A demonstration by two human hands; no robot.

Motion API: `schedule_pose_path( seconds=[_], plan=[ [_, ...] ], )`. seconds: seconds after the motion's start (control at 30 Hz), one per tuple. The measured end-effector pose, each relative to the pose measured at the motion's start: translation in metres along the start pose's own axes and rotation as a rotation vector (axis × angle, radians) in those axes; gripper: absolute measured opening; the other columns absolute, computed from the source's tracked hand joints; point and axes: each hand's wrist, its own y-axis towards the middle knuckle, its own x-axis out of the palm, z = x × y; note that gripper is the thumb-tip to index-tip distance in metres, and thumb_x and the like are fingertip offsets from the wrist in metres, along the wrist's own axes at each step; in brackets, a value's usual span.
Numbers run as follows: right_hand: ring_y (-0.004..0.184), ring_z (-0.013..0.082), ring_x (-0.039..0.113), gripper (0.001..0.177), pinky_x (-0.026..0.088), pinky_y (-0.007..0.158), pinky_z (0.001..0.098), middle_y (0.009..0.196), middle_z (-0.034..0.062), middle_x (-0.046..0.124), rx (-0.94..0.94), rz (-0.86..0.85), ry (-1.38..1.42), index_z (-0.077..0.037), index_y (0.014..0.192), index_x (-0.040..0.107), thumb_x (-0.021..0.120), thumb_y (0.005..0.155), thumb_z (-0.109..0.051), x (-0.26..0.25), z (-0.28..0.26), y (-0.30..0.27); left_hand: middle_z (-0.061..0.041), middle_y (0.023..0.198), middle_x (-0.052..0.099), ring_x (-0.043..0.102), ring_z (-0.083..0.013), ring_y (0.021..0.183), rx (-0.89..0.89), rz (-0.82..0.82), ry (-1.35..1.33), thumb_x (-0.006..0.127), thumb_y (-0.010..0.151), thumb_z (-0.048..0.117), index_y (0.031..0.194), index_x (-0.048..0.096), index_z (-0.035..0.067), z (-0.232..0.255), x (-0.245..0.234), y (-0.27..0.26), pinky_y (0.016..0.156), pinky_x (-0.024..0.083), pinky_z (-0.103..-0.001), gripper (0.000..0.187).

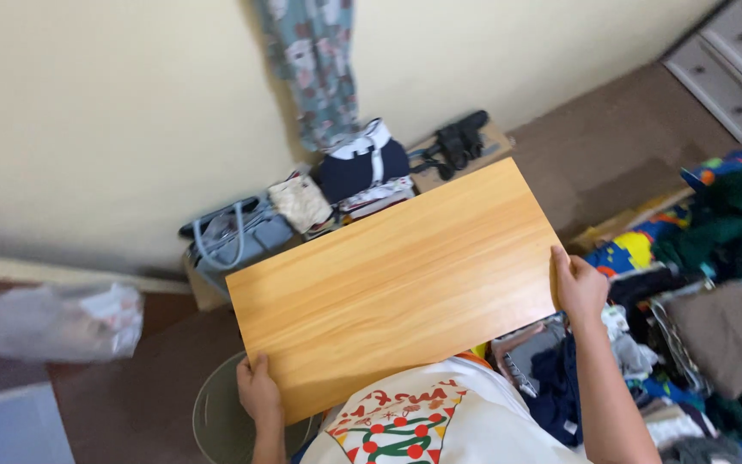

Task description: Fold various items of clothing and organize them into a dresser drawer.

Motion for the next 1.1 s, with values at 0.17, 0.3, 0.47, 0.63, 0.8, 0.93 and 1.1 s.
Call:
schedule_pose_path(
  seconds=[0.17, 0.3, 0.47, 0.63, 0.8, 0.93, 1.1],
  plan=[
    [0.081, 0.0426, 0.070, 0.061, 0.054, 0.072, 0.0482, 0.081, 0.0242, 0.069, 0.001, 0.067, -0.021, -0.007, 0.103, 0.078, 0.059, 0.102, -0.065, -0.017, 0.023, 0.013, -0.010, 0.111, 0.069, 0.062, -0.0196, 0.098, 0.039, -0.086, -0.196, 0.065, 0.101, 0.030, 0.119, 0.063, 0.000, -0.007, 0.034, -0.003, 0.091, 0.047, -0.034, 0.035],
    [0.082, 0.0429, 0.070, 0.062, 0.054, 0.072, 0.0484, 0.081, 0.0244, 0.069, 0.026, 0.077, -0.035, -0.007, 0.103, 0.079, 0.058, 0.102, -0.066, -0.014, 0.037, 0.037, -0.010, 0.110, 0.068, 0.062, -0.0190, 0.097, 0.064, -0.112, -0.230, 0.064, 0.102, 0.027, 0.119, 0.062, 0.000, -0.007, 0.062, -0.001, 0.090, 0.047, -0.034, 0.032],
    [0.087, 0.0430, 0.071, 0.062, 0.055, 0.076, 0.0478, 0.085, 0.0252, 0.071, 0.072, 0.026, -0.024, -0.008, 0.104, 0.079, 0.058, 0.099, -0.067, -0.008, 0.048, 0.086, -0.010, 0.111, 0.068, 0.062, -0.0196, 0.098, 0.087, -0.101, -0.283, 0.063, 0.102, 0.025, 0.121, 0.060, 0.000, -0.008, 0.104, -0.004, 0.089, 0.048, -0.034, 0.031],
    [0.090, 0.0426, 0.071, 0.064, 0.056, 0.080, 0.0473, 0.089, 0.0254, 0.072, 0.052, -0.010, -0.015, -0.007, 0.105, 0.078, 0.059, 0.098, -0.067, -0.001, 0.067, 0.166, -0.014, 0.112, 0.066, 0.063, -0.0253, 0.099, -0.093, -0.020, -0.157, 0.061, 0.104, 0.024, 0.125, 0.058, 0.000, 0.043, 0.165, -0.042, 0.087, 0.048, -0.039, 0.032],
    [0.093, 0.0433, 0.070, 0.064, 0.056, 0.082, 0.0485, 0.092, 0.0258, 0.072, 0.018, -0.078, -0.037, -0.008, 0.106, 0.079, 0.056, 0.098, -0.067, -0.008, 0.104, 0.264, -0.016, 0.112, 0.066, 0.064, -0.0293, 0.100, -0.193, 0.026, -0.093, 0.058, 0.107, 0.025, 0.125, 0.057, 0.000, 0.080, 0.238, -0.099, 0.089, 0.048, -0.041, 0.031],
    [0.093, 0.0424, 0.071, 0.064, 0.056, 0.082, 0.0478, 0.093, 0.0248, 0.073, 0.045, -0.094, 0.001, -0.008, 0.107, 0.079, 0.056, 0.096, -0.067, -0.030, 0.119, 0.327, -0.016, 0.112, 0.068, 0.065, -0.0275, 0.102, -0.121, 0.060, -0.052, 0.062, 0.104, 0.024, 0.123, 0.060, -0.001, 0.092, 0.290, -0.124, 0.092, 0.048, -0.041, 0.031],
    [0.092, 0.0396, 0.073, 0.065, 0.056, 0.081, 0.0455, 0.091, 0.0241, 0.074, 0.048, -0.055, 0.035, -0.007, 0.108, 0.079, 0.059, 0.094, -0.067, -0.049, 0.142, 0.389, -0.018, 0.111, 0.069, 0.067, -0.0296, 0.102, -0.211, 0.065, -0.035, 0.062, 0.103, 0.024, 0.123, 0.061, -0.001, 0.106, 0.350, -0.155, 0.092, 0.049, -0.042, 0.031]
  ],
)
